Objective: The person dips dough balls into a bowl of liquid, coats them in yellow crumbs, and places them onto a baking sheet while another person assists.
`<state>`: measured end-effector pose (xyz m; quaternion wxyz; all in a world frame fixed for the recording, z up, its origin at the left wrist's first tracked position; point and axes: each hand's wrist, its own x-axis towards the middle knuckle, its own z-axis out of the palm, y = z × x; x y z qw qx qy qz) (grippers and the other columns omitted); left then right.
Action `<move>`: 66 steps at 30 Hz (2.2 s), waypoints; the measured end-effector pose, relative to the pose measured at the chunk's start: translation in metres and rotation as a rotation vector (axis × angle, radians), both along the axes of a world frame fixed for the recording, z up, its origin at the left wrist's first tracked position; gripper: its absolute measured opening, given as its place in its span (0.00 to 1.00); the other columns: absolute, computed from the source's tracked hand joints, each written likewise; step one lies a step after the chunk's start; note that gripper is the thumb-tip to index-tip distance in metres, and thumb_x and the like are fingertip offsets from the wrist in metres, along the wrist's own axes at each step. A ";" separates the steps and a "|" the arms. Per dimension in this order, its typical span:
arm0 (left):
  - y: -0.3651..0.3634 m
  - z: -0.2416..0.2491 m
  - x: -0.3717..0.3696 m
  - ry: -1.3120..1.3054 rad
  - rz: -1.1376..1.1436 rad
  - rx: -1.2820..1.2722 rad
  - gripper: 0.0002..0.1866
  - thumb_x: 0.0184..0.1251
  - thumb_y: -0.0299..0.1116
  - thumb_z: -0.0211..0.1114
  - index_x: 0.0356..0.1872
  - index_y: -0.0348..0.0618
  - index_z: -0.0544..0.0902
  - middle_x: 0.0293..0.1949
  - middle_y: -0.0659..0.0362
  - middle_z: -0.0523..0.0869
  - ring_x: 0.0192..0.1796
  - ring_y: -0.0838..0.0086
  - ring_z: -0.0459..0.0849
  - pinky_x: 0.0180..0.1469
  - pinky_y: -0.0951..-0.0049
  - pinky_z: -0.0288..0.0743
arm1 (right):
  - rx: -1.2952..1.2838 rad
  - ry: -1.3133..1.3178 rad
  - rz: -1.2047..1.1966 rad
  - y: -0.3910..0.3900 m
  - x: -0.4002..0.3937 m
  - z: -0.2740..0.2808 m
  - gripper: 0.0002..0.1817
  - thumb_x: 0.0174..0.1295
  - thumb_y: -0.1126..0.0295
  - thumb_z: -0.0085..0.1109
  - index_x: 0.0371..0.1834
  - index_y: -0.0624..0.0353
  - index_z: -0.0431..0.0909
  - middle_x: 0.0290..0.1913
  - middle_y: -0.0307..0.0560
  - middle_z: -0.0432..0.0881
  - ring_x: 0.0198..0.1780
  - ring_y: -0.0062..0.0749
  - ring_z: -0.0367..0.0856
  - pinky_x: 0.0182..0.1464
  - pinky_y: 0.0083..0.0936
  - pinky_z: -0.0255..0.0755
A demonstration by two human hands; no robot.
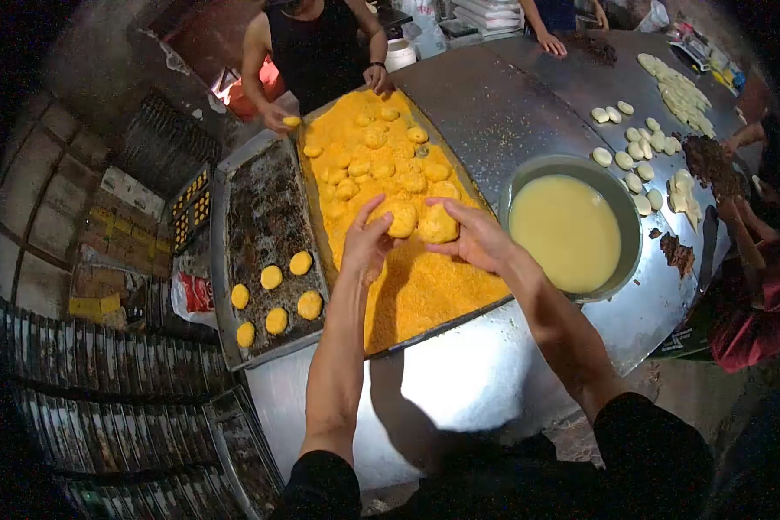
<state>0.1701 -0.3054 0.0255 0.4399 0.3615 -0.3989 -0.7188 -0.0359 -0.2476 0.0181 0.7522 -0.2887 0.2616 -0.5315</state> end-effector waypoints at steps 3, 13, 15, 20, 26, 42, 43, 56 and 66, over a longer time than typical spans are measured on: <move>0.001 -0.007 0.006 -0.090 -0.010 0.080 0.25 0.65 0.29 0.62 0.63 0.44 0.68 0.52 0.51 0.76 0.48 0.64 0.81 0.46 0.61 0.82 | 0.055 -0.277 0.075 0.003 -0.008 0.006 0.23 0.72 0.54 0.44 0.62 0.57 0.66 0.59 0.51 0.70 0.58 0.40 0.73 0.56 0.42 0.75; 0.033 -0.014 0.044 -0.083 0.029 0.060 0.20 0.64 0.30 0.63 0.56 0.39 0.73 0.40 0.58 0.82 0.42 0.74 0.83 0.39 0.70 0.82 | 0.077 0.918 0.013 -0.008 -0.001 -0.004 0.21 0.62 0.73 0.58 0.59 0.59 0.71 0.51 0.49 0.75 0.46 0.35 0.78 0.44 0.30 0.79; 0.033 -0.017 0.063 -0.123 0.092 0.045 0.18 0.64 0.30 0.64 0.54 0.39 0.75 0.38 0.59 0.83 0.40 0.77 0.82 0.34 0.76 0.79 | -0.015 1.020 -0.062 -0.013 0.000 -0.020 0.22 0.60 0.72 0.59 0.59 0.59 0.71 0.50 0.49 0.76 0.46 0.33 0.78 0.44 0.28 0.78; 0.055 -0.015 0.124 -0.121 0.118 0.141 0.21 0.62 0.28 0.65 0.56 0.40 0.73 0.42 0.61 0.82 0.38 0.80 0.80 0.32 0.81 0.74 | -0.289 1.430 -0.166 -0.021 0.049 -0.024 0.25 0.54 0.68 0.65 0.55 0.61 0.73 0.45 0.53 0.81 0.45 0.34 0.80 0.41 0.30 0.76; 0.119 -0.035 0.224 -0.221 -0.037 0.206 0.20 0.59 0.23 0.65 0.53 0.39 0.74 0.44 0.58 0.82 0.43 0.76 0.81 0.43 0.78 0.77 | -0.242 0.976 0.181 -0.094 0.229 -0.022 0.24 0.54 0.71 0.65 0.55 0.60 0.72 0.40 0.47 0.80 0.43 0.31 0.77 0.44 0.27 0.72; 0.045 -0.045 0.404 -0.648 0.330 -0.108 0.16 0.59 0.27 0.65 0.47 0.33 0.75 0.40 0.55 0.81 0.42 0.74 0.80 0.46 0.75 0.74 | -0.513 2.081 0.440 -0.228 0.370 -0.063 0.43 0.63 0.39 0.42 0.74 0.55 0.48 0.76 0.57 0.41 0.77 0.49 0.37 0.72 0.54 0.40; 0.015 -0.043 0.394 -0.875 0.333 -0.226 0.12 0.61 0.27 0.65 0.45 0.38 0.76 0.39 0.59 0.81 0.39 0.77 0.79 0.41 0.77 0.76 | -0.602 2.041 0.423 -0.211 0.367 -0.044 0.41 0.62 0.43 0.48 0.72 0.56 0.53 0.74 0.61 0.48 0.75 0.54 0.46 0.72 0.49 0.45; -0.169 -0.103 0.321 -1.752 0.337 -0.910 0.12 0.64 0.36 0.57 0.42 0.39 0.79 0.49 0.50 0.79 0.57 0.58 0.76 0.58 0.51 0.65 | -0.546 1.347 0.152 0.034 0.201 0.002 0.22 0.53 0.70 0.66 0.53 0.58 0.77 0.55 0.56 0.77 0.59 0.48 0.74 0.63 0.34 0.68; -0.151 -0.069 0.299 -1.821 -0.202 -0.482 0.30 0.70 0.51 0.50 0.67 0.43 0.64 0.65 0.47 0.69 0.68 0.56 0.66 0.70 0.49 0.48 | -0.570 1.967 -0.523 -0.144 0.033 -0.096 0.29 0.57 0.61 0.59 0.60 0.61 0.67 0.56 0.67 0.72 0.58 0.58 0.71 0.61 0.43 0.66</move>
